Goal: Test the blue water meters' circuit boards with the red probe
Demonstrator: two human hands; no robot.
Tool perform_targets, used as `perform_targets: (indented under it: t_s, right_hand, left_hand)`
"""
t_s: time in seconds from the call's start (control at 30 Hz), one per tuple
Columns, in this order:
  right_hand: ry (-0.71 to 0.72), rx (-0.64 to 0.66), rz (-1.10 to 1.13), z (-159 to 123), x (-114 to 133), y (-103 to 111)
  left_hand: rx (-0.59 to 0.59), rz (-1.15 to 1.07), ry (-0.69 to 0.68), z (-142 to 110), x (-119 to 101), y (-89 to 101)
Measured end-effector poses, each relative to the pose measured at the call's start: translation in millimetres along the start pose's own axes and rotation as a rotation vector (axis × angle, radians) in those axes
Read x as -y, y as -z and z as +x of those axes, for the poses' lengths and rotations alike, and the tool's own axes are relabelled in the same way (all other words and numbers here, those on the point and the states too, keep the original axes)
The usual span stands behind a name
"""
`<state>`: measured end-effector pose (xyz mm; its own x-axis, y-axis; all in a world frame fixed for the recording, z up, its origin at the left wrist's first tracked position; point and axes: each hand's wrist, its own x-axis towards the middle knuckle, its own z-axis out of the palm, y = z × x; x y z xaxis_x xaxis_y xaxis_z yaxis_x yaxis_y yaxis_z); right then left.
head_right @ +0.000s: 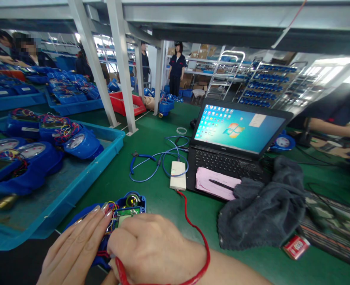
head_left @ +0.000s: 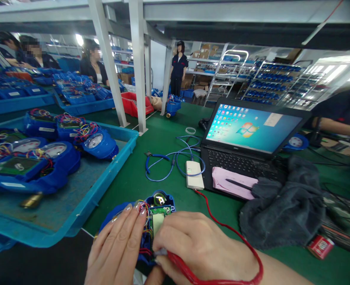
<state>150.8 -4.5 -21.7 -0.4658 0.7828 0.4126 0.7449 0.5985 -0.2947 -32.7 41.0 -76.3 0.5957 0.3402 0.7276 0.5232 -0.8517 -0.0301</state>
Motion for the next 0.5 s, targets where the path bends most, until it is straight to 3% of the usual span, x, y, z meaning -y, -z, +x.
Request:
perform_targets:
  t_s: [0.5]
  right_hand:
    - [-0.006, 0.004, -0.004, 0.0, 0.7, 0.4]
  left_hand:
    - [-0.023, 0.011, -0.020, -0.9, 2.5, -3.1]
